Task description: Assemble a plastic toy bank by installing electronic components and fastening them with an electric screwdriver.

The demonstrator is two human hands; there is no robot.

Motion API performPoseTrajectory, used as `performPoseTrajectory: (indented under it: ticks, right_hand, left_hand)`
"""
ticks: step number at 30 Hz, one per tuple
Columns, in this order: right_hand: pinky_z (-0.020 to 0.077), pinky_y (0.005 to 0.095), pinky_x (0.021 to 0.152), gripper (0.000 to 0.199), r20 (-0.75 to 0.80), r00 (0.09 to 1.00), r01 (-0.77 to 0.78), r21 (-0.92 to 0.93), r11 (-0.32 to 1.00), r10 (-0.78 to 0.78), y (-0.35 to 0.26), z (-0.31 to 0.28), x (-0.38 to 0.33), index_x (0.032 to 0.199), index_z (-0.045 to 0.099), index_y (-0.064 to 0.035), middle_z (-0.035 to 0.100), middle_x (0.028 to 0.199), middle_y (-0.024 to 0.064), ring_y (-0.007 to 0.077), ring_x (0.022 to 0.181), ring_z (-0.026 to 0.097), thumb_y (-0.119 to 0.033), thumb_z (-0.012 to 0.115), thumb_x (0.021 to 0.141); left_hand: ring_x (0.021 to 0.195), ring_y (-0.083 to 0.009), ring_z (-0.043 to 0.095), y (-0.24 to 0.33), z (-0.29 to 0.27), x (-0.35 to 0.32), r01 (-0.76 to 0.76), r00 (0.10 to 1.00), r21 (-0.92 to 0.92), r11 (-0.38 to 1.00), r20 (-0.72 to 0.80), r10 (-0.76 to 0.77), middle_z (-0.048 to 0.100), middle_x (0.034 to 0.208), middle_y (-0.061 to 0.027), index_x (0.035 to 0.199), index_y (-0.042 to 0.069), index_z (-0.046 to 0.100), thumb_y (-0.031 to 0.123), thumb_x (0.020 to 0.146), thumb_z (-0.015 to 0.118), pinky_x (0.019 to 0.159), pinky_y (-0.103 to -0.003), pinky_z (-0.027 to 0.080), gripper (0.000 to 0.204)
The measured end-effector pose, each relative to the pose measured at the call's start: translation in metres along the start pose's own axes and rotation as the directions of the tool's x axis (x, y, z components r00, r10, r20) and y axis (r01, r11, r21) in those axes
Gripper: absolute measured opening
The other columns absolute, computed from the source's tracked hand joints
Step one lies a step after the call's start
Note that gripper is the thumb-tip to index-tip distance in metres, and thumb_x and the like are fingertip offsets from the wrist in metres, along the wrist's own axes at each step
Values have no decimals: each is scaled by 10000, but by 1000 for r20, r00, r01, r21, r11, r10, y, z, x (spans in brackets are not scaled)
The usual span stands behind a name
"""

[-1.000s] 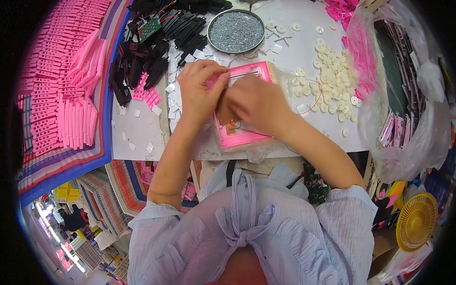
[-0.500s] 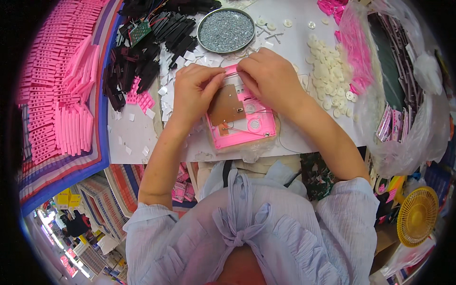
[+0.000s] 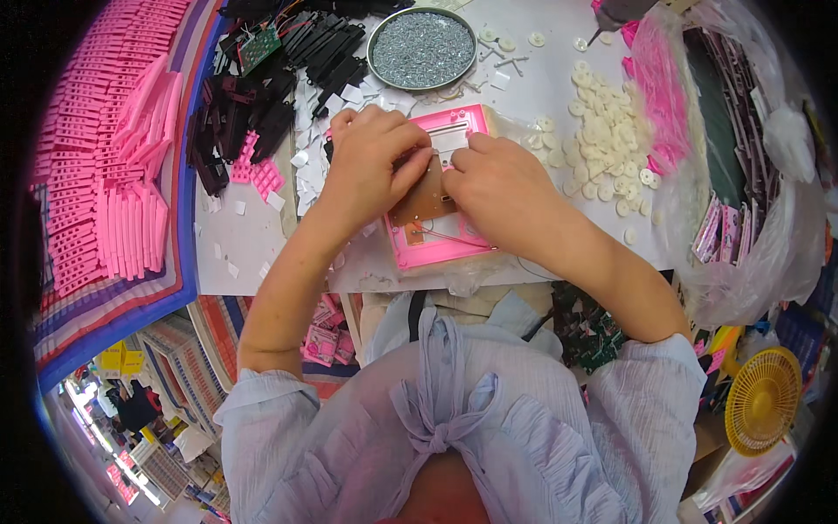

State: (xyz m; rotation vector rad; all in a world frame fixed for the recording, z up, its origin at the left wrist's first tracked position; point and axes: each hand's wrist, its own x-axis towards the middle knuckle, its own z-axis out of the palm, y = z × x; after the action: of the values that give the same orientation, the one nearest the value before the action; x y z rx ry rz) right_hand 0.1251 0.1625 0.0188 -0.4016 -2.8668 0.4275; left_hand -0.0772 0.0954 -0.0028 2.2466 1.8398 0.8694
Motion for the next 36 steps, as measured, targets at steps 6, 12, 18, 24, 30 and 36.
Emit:
performPoseTrajectory:
  ticks: [6,12,18,24,30,36]
  right_hand:
    - [498,400,725,101,-154,978,-114,159,981,138,-6,6,-7,776,651,-54,588,809,84,286,826,574,-93,720,714]
    - [501,408,700,121,-172,968,-160,130,979,181,-6,10,-11,801,660,-58,581,817,89,292,814,575,-92,733,711]
    - [503,407,694,108,-151,969,-177,110,978,193,-4,8,-9,809,662,-43,584,818,95,290,811,578,-91,727,737]
    - [507,413,703,131,-134,963,-214,141,967,233,-1,10,-12,848,643,-41,592,829,105,297,815,579,-91,720,756]
    - [513,426,720,183,-122,969,-204,80,976,213,2,7,-8,898,604,-43,611,861,119,314,838,588,-81,717,759]
    - [504,421,790,187,-263,952,-112,167,980,153,16,19,0,899,607,-41,627,948,111,317,915,575,-74,731,763]
  left_hand:
    - [927,-235,570,-4,0,23,-195,960,21,981,211,186,621,868,-29,839,105,659,146,808,700,937,-454,360,66]
    - [935,-229,595,5,1,34,-389,877,206,898,383,291,650,838,-22,848,92,692,160,802,663,963,-442,401,87]
    - [959,-196,613,26,-2,42,-492,805,347,798,529,267,681,834,-13,816,105,726,194,788,637,959,-395,425,129]
    - [973,-203,621,22,-1,48,-440,803,301,846,554,221,696,852,-18,814,104,727,187,790,660,922,-389,433,110]
    - [897,-300,653,13,2,59,-242,770,188,952,634,71,693,839,-103,841,59,711,173,793,708,806,-430,498,124]
    - [838,-341,673,0,-9,47,146,847,4,989,516,-127,696,857,-138,873,64,722,184,796,752,731,-448,522,146]
